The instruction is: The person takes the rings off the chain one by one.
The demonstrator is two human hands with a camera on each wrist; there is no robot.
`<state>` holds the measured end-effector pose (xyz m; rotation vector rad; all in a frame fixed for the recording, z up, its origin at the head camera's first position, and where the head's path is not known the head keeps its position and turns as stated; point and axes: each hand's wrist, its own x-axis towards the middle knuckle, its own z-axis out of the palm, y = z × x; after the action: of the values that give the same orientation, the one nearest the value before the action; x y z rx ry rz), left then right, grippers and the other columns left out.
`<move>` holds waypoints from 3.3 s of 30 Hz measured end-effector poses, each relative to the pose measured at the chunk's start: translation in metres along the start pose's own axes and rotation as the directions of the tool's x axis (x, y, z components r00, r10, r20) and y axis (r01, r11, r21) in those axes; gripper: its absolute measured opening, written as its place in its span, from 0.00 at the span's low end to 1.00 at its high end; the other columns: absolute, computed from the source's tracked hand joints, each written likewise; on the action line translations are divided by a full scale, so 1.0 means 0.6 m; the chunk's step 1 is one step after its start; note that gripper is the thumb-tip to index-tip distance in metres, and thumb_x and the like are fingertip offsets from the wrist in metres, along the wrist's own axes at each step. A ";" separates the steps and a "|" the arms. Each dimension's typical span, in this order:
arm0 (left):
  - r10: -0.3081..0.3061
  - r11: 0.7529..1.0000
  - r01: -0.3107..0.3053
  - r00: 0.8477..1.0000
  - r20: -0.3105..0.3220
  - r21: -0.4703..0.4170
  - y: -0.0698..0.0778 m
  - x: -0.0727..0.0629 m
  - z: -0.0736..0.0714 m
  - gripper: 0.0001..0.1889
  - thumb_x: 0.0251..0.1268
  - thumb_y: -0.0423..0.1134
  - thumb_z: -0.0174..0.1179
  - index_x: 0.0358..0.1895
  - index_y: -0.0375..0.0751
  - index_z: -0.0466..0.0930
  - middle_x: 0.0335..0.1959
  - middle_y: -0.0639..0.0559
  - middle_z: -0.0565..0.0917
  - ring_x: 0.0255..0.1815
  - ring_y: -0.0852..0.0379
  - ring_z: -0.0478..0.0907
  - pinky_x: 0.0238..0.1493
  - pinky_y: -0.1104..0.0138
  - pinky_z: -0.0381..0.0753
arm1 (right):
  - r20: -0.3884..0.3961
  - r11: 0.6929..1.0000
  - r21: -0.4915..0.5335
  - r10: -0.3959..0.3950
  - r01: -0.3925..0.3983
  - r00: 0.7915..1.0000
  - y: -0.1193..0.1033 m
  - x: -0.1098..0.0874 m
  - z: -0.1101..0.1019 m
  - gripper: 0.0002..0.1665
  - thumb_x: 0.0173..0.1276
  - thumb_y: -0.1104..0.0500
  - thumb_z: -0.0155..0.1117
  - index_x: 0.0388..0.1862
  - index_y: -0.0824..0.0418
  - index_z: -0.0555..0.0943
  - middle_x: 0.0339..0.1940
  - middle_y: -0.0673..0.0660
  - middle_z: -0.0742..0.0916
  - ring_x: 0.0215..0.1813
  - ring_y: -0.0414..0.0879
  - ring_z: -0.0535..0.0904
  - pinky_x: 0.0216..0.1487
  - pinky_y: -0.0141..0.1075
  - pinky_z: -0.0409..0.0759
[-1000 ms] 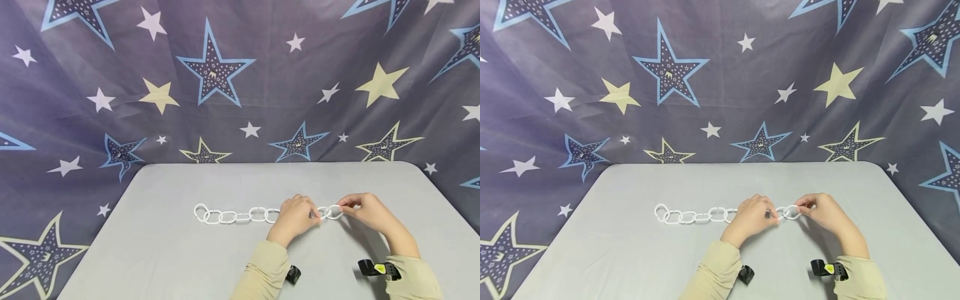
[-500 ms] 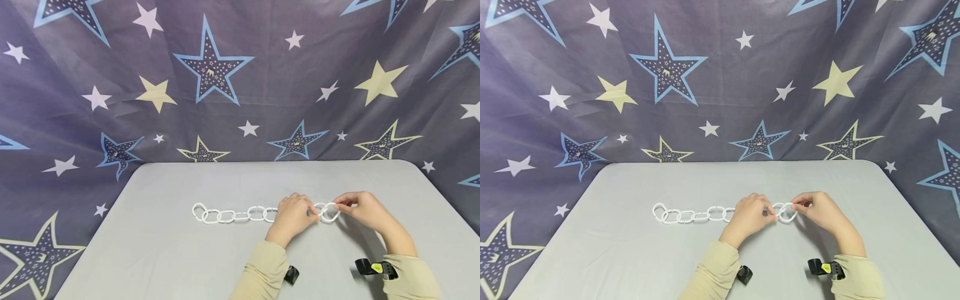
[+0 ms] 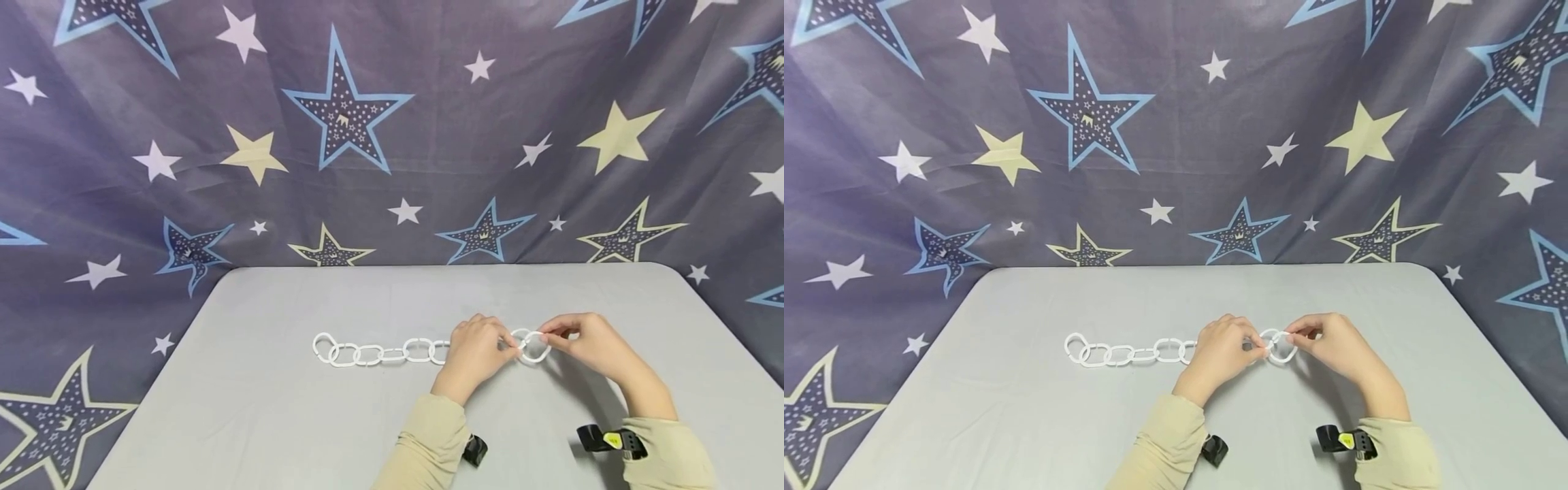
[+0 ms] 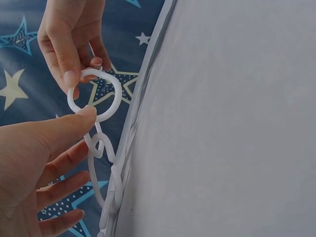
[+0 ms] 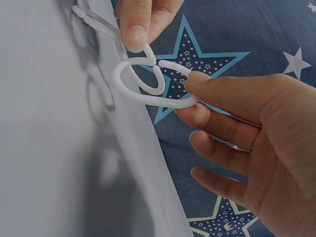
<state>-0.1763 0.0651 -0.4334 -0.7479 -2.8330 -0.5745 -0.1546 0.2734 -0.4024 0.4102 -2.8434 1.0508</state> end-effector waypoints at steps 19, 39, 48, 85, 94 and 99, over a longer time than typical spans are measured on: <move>-0.021 1.000 0.021 0.999 -0.047 0.002 0.000 0.000 -0.002 0.06 0.59 0.60 0.67 0.33 0.69 0.89 0.39 0.73 0.83 0.41 0.70 0.74 0.45 0.71 0.71 | -0.007 1.000 -0.011 -0.012 0.012 1.000 -0.005 -0.002 -0.002 0.04 0.62 0.60 0.73 0.36 0.58 0.89 0.27 0.44 0.86 0.36 0.41 0.78 0.41 0.44 0.77; -0.040 0.998 0.038 0.997 -0.058 -0.042 -0.002 0.003 -0.001 0.06 0.57 0.61 0.68 0.32 0.69 0.89 0.40 0.74 0.84 0.39 0.69 0.75 0.44 0.70 0.72 | -0.036 1.000 -0.023 -0.011 0.010 0.999 0.004 -0.005 -0.012 0.05 0.62 0.60 0.73 0.37 0.58 0.89 0.30 0.48 0.88 0.34 0.38 0.78 0.35 0.33 0.75; -0.055 0.996 0.050 0.996 -0.065 -0.078 -0.003 -0.001 -0.006 0.06 0.56 0.59 0.70 0.32 0.68 0.89 0.41 0.74 0.84 0.39 0.69 0.75 0.45 0.70 0.72 | -0.095 0.999 -0.034 0.007 -0.010 0.995 0.010 -0.012 -0.024 0.04 0.63 0.58 0.73 0.37 0.55 0.89 0.30 0.47 0.88 0.34 0.36 0.77 0.34 0.32 0.74; -0.049 0.995 0.042 0.996 -0.079 -0.093 -0.002 -0.004 -0.006 0.04 0.60 0.55 0.69 0.34 0.66 0.87 0.37 0.73 0.84 0.37 0.67 0.76 0.43 0.70 0.72 | -0.368 0.993 -0.069 0.059 -0.091 0.928 0.033 0.002 -0.030 0.10 0.66 0.58 0.70 0.42 0.64 0.87 0.34 0.61 0.90 0.30 0.27 0.77 0.29 0.27 0.74; -0.049 0.994 0.042 0.996 -0.072 -0.101 -0.005 -0.005 -0.009 0.03 0.60 0.55 0.69 0.34 0.66 0.87 0.37 0.73 0.84 0.38 0.67 0.76 0.43 0.70 0.72 | -0.361 0.988 -0.049 0.118 -0.145 0.925 0.047 0.021 -0.034 0.13 0.68 0.55 0.69 0.43 0.64 0.87 0.37 0.63 0.90 0.32 0.29 0.79 0.32 0.26 0.73; -0.044 0.995 0.035 0.995 -0.086 -0.096 -0.007 -0.006 -0.009 0.03 0.60 0.55 0.69 0.34 0.66 0.88 0.37 0.72 0.84 0.38 0.67 0.77 0.43 0.69 0.73 | -0.377 0.986 -0.028 0.140 -0.163 0.916 0.062 0.035 -0.026 0.13 0.68 0.56 0.69 0.43 0.65 0.87 0.37 0.63 0.89 0.32 0.31 0.79 0.34 0.25 0.71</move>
<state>-0.1749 0.0581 -0.4309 -0.6654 -2.7618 -0.7330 -0.1850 0.3059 -0.4102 -0.0210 -2.5826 0.9449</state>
